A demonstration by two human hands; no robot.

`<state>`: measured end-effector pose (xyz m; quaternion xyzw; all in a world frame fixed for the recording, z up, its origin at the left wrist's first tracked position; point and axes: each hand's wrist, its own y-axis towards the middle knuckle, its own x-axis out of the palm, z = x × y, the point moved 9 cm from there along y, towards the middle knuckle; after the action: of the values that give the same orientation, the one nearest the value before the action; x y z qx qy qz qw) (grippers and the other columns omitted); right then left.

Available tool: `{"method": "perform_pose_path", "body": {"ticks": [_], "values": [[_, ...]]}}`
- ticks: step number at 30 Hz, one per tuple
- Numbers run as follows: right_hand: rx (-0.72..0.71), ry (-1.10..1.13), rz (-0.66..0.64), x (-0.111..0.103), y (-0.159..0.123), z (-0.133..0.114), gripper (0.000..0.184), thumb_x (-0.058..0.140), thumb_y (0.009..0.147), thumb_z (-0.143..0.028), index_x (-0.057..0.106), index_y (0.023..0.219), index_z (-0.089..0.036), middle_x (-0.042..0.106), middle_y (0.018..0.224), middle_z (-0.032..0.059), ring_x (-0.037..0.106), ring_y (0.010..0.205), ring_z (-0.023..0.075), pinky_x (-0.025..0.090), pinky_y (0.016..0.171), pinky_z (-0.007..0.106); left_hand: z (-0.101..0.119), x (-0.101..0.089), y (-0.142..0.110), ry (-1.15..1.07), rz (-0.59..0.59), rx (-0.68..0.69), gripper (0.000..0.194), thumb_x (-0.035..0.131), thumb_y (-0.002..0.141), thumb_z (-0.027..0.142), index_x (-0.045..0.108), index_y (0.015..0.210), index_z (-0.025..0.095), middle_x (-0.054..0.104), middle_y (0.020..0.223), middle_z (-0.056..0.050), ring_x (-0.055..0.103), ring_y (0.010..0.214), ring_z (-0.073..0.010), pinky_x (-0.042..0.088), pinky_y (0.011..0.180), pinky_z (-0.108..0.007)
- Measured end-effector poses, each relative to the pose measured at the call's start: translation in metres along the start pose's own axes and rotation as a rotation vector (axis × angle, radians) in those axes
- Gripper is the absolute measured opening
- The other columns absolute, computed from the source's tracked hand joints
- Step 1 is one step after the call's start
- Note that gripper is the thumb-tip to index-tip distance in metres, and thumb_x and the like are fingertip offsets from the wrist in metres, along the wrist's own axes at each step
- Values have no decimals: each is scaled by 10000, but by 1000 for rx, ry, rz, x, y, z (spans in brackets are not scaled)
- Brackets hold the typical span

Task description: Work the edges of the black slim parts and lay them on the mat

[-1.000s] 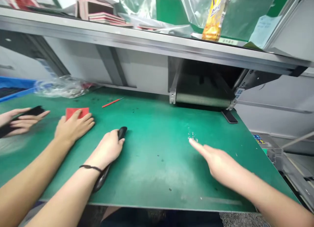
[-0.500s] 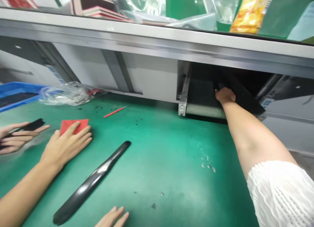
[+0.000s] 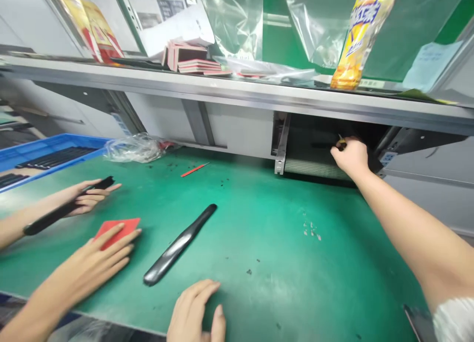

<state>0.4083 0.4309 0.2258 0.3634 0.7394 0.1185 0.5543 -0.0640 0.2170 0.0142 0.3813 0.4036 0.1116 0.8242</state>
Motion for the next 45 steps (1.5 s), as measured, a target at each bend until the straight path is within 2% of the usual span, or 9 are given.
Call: {"method": "perform_pose_path", "body": {"ticks": [3, 6, 9, 12, 20, 24, 31, 37, 45], "values": [[-69, 111, 55, -76, -100, -7, 186, 636, 921, -384, 633, 831, -221, 696, 853, 40, 647, 769, 186, 522, 779, 299, 37, -17, 12, -102, 100, 9, 299, 593, 919, 121, 641, 1202, 202, 675, 1098, -124, 698, 1007, -296, 598, 866, -433], [-80, 339, 89, -134, -211, -18, 256, 689, 901, -473, 625, 783, -255, 619, 686, -8, 532, 562, 153, 447, 559, 284, 114, -22, 14, -133, 88, 129, 439, 602, 920, 124, 596, 1359, 147, 664, 1218, -191, 659, 1162, -340, 591, 956, -482], [-83, 457, -3, -155, -305, -36, 284, 717, 899, -490, 621, 758, -264, 708, 851, 38, 620, 650, 189, 463, 533, 305, 193, -7, 2, -132, -27, 270, 602, 606, 954, 303, 499, 1494, 57, 634, 1322, -293, 616, 1252, -442, 577, 977, -596], [-30, 677, -35, -156, -365, -40, 239, 736, 912, -464, 635, 806, -275, 694, 871, 68, 648, 697, 231, 514, 525, 325, 222, -2, -16, -231, -8, 269, 650, 557, 956, 221, 406, 1556, 21, 707, 1119, -264, 715, 984, -375, 619, 766, -497], [-440, 944, -443, -112, -439, -92, 194, 697, 980, -224, 731, 1171, -237, 626, 949, 49, 654, 687, 140, 588, 596, 255, 161, 2, -52, -1334, -403, -678, 424, 425, 1104, 495, 647, 1135, 135, 622, 858, -52, 568, 628, -118, 506, 562, -224], [-442, 1020, -493, -109, -451, -103, 240, 598, 995, -52, 696, 1144, -212, 597, 926, 14, 599, 547, 62, 527, 506, 194, 165, 5, -71, -1501, -463, -874, 519, 481, 1062, 607, 631, 1177, 124, 577, 650, 5, 513, 472, -106, 450, 452, -206], [-400, 978, -510, -108, -445, -113, 127, 619, 1013, -108, 693, 952, -192, 624, 809, 6, 619, 620, 102, 525, 592, 244, 159, 4, -90, -1453, -448, -963, 575, 505, 1035, 655, 642, 1189, 117, 586, 609, 2, 508, 440, -105, 409, 418, -192], [-735, 893, -224, -141, -477, -120, 199, 657, 956, -34, 693, 1120, -141, 697, 851, 52, 670, 755, 171, 559, 712, 314, 119, -3, -78, -1533, -107, -1105, 413, 554, 1050, 524, 657, 1117, 130, 602, 670, -4, 528, 495, -106, 448, 466, -200], [-621, 668, -335, -94, -485, -96, 359, 657, 1008, -196, 604, 1358, -130, 682, 1096, 154, 698, 890, 218, 563, 684, 314, 68, -10, -74, -1657, 223, -1210, 390, 620, 1021, 428, 633, 1289, 145, 591, 944, -32, 531, 583, -101, 470, 438, -202]]}}
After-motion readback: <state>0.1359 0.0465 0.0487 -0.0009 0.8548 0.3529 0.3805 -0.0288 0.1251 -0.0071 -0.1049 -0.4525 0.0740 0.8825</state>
